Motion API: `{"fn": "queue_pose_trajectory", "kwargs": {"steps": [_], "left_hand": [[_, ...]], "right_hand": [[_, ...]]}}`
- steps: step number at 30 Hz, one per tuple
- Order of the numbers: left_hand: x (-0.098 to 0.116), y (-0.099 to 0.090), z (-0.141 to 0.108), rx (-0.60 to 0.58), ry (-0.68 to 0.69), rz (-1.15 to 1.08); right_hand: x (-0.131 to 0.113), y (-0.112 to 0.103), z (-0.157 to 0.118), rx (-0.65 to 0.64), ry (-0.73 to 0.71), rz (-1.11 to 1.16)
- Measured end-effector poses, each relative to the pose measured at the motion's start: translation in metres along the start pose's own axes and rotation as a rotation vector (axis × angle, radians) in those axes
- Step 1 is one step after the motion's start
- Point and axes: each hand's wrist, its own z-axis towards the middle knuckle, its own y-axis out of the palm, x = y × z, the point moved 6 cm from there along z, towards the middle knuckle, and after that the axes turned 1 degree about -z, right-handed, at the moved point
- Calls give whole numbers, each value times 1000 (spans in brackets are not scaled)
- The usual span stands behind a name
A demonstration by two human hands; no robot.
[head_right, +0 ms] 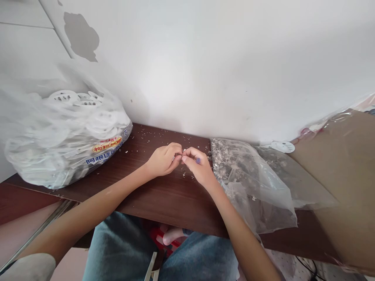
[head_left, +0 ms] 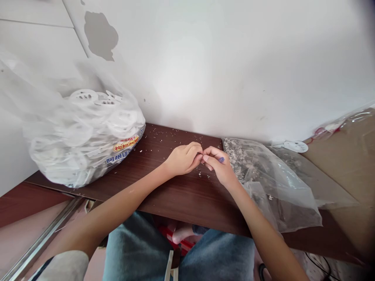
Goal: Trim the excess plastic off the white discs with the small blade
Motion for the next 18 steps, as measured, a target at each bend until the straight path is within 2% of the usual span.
{"fn": "queue_pose_trajectory", "kwargs": {"steps": [4,10,18], "left_hand": [[4,-5,3,15,64,44],[5,-6,5,8,69,28],[3,1,0,-60,-194,-280]], "right_hand": [[12,6,2,-53,122,278],[14,11,1,-34,148,357],[13,10,1,-7,106,276]]}}
